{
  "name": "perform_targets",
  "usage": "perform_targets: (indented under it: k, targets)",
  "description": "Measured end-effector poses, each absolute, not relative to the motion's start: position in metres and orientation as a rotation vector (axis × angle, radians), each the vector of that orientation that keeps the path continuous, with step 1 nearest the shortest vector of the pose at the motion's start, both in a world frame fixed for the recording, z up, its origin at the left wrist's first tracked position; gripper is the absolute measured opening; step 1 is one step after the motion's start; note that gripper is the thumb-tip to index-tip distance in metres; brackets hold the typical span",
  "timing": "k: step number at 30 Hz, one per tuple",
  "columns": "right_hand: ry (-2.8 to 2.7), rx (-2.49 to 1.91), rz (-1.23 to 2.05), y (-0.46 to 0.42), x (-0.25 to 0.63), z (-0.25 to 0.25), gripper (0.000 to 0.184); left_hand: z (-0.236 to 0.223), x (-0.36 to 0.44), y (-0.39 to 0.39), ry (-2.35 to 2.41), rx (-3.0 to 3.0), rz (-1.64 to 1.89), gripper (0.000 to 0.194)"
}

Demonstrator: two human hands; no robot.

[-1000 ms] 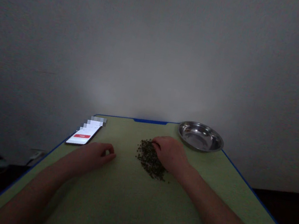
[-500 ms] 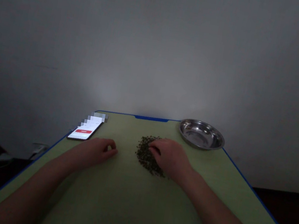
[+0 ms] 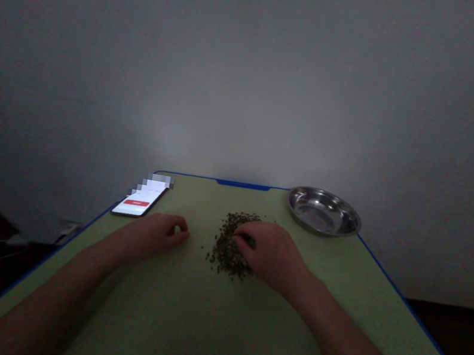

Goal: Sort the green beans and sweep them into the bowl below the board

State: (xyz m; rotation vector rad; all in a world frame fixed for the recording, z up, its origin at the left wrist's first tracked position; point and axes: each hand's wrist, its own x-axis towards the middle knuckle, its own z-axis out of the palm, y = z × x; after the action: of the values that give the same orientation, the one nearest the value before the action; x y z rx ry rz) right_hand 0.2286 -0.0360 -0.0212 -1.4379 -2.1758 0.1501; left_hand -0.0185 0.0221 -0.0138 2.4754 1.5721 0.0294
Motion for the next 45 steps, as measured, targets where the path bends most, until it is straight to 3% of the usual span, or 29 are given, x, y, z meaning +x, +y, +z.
perform_targets:
  k: [13,23,28,34,45]
  targets:
    - [-2.071,-1.480,0.178,-0.033,0.235,-0.026,0.012,-0.013,-0.020,0.025,1.588,2.463,0.027,0.036]
    - [-1.900,-1.435,0.408,-0.033,0.226,-0.028,0.011,-0.017,-0.021,0.026,1.603,2.466,0.079,0.035]
    - [-1.758,-1.458,0.680,-0.034,0.216,-0.032,0.010,-0.016,-0.021,0.026,1.577,2.493,0.093,0.036]
    - [-1.878,-1.487,0.533,-0.034,0.215,-0.037,0.026,-0.018,-0.021,0.026,1.587,2.493,0.085,0.035]
    - [-1.826,-1.486,0.452,-0.033,0.215,-0.043,0.024,-0.018,-0.022,0.026,1.575,2.495,0.088,0.036]
